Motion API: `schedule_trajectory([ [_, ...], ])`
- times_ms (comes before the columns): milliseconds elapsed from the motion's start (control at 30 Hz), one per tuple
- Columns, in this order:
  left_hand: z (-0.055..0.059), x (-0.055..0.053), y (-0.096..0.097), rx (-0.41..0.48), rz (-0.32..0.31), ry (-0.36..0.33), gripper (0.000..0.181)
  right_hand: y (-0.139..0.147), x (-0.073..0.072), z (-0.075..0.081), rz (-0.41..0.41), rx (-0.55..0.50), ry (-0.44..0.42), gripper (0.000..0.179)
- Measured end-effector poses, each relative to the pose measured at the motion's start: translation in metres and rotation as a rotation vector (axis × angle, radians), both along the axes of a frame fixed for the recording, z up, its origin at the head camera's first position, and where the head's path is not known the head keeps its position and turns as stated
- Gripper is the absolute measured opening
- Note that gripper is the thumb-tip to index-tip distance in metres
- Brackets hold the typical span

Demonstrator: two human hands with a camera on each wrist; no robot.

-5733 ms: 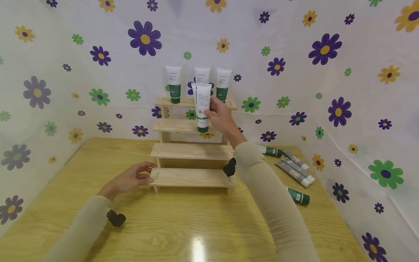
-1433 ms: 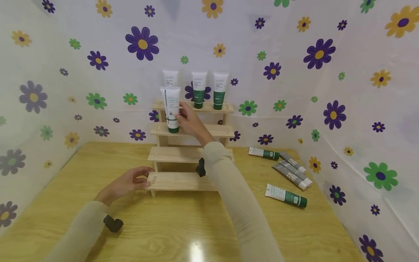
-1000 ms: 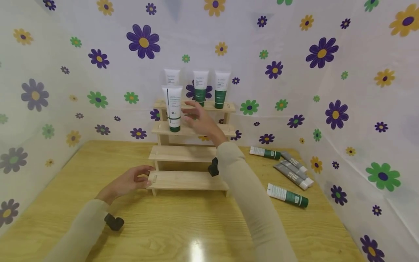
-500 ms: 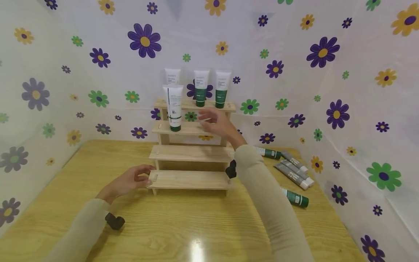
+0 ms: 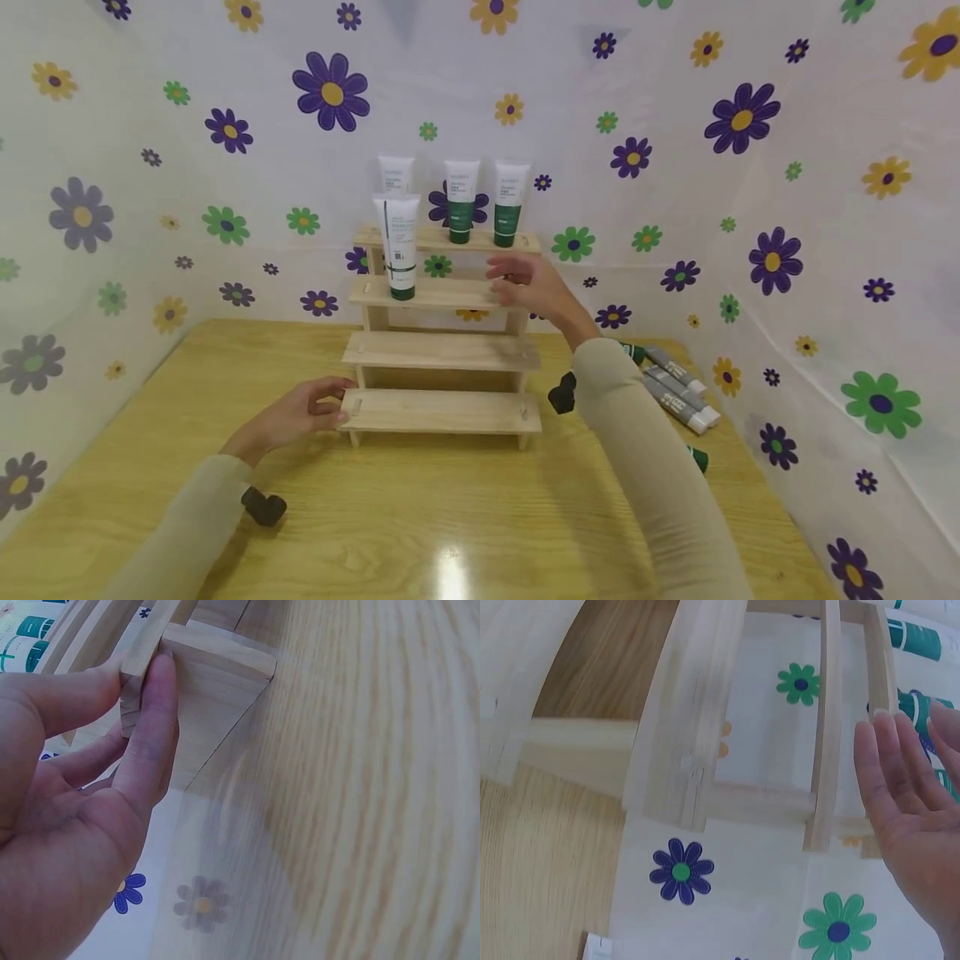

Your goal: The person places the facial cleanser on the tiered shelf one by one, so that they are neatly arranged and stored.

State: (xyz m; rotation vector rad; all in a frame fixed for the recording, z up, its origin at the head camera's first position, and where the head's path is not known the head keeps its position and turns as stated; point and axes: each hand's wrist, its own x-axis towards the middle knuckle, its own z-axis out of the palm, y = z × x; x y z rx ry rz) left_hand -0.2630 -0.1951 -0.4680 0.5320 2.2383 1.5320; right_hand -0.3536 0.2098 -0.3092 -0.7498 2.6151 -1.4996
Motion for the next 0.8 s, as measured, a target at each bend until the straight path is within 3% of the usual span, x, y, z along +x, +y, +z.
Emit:
schedule_trajectory([
  [333, 0.002, 0.000, -0.001, -0.013, 0.004, 0.010, 0.062, 0.031, 0.004, -0.002, -0.098, 0.009, 0.030, 0.044],
  [800, 0.001, 0.000, 0.000, 0.020, -0.017, 0.016, 0.064, 0.081, 0.015, -0.014, -0.121, 0.112, 0.066, 0.041],
])
